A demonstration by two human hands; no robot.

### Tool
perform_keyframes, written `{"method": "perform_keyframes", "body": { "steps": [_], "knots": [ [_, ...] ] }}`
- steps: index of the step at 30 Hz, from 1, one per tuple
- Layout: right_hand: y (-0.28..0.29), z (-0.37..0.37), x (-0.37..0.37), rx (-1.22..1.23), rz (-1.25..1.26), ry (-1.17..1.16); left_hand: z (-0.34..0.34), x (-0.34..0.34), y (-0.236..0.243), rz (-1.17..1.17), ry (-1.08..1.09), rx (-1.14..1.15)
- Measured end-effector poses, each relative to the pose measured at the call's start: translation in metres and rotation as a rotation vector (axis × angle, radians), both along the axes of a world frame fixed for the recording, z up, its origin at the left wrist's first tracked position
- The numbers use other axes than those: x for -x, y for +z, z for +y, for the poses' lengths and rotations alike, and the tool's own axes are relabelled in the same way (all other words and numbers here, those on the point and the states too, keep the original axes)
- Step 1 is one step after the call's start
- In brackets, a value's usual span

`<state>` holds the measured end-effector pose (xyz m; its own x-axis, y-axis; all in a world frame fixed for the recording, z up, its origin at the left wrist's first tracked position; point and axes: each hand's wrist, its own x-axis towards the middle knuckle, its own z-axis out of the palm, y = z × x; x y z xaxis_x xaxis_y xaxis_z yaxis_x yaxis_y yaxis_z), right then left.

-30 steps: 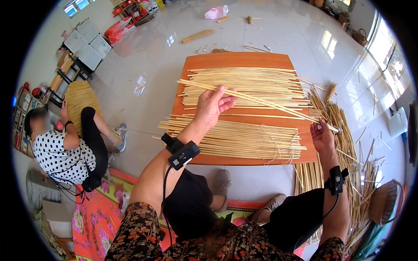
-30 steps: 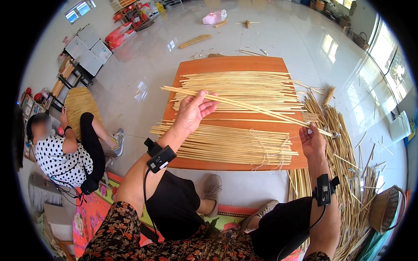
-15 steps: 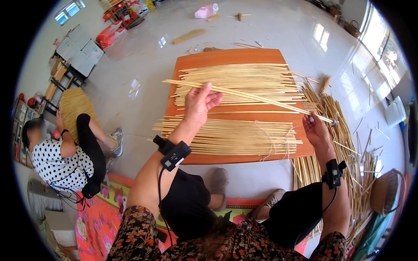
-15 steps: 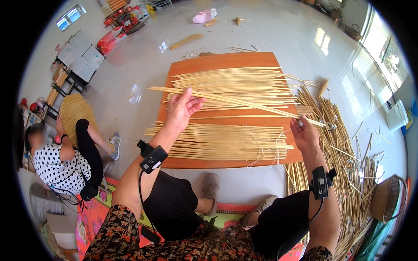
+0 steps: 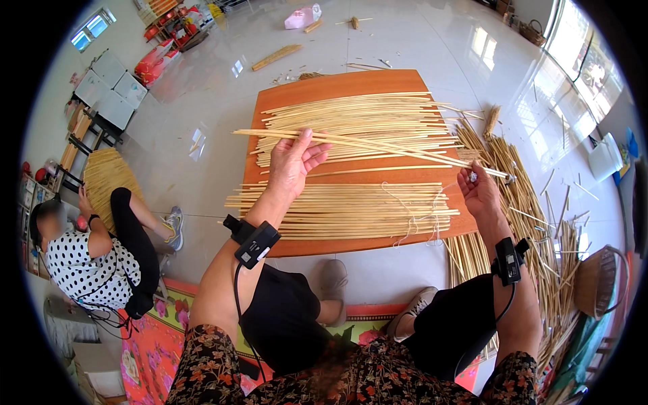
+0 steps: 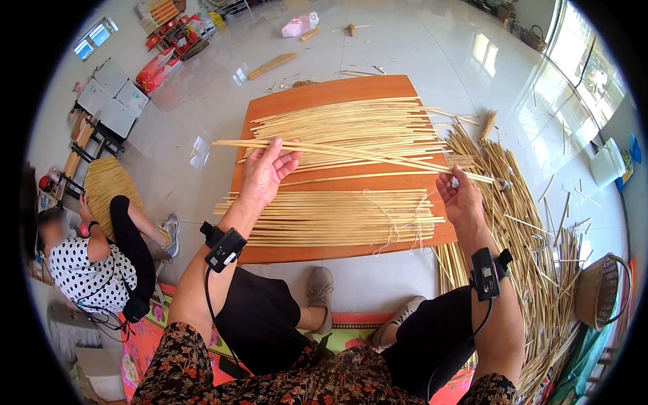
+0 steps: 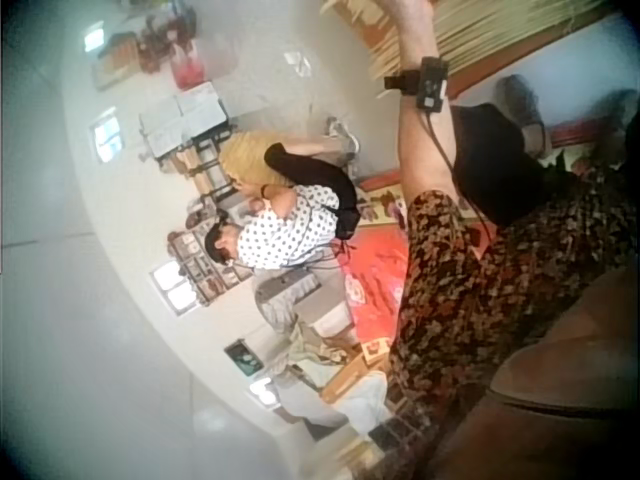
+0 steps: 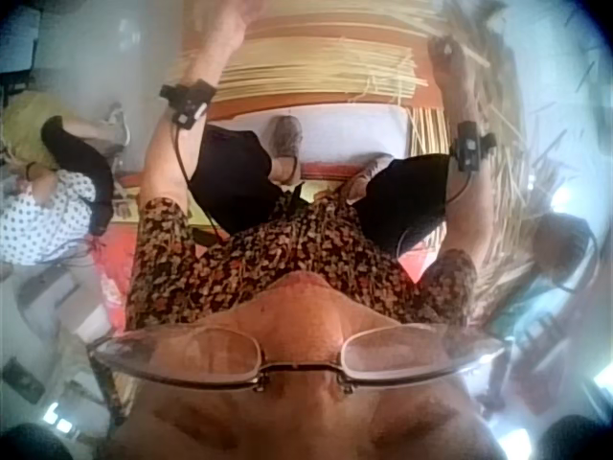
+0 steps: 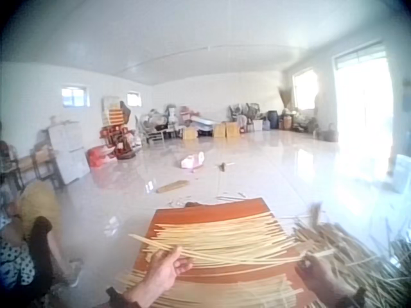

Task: The person weaves bamboo strips by hand over a wooden board, tying them together with thin white thread.

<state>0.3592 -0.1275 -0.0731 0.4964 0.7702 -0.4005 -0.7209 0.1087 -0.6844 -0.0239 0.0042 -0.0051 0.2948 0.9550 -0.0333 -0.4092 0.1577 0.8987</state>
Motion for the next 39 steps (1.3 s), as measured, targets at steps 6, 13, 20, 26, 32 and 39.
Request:
{"method": "perform_keyframes", "body": {
  "steps": [6,13,20,26,32,39],
  "knots": [
    [0.008,-0.002,0.005,0.030,-0.016,-0.004,0.002,-0.001,0.000,0.001,0.002,-0.054],
    [-0.005,0.005,0.005,0.018,0.023,0.045,-0.002,0.002,0.006,0.016,-0.005,-0.039],
    [0.006,0.001,0.009,0.030,-0.090,0.015,0.000,0.002,0.003,0.017,-0.081,-0.058],
    [0.008,0.001,0.014,-0.005,-0.012,0.034,0.005,0.004,0.002,0.043,-0.058,-0.104],
    [0.010,0.003,0.018,-0.126,0.021,0.102,0.013,0.009,-0.008,0.030,-0.027,-0.072],
    [0.028,-0.001,0.028,-0.193,-0.042,0.098,0.014,0.013,-0.006,0.083,0.019,-0.067]
  ]
}}
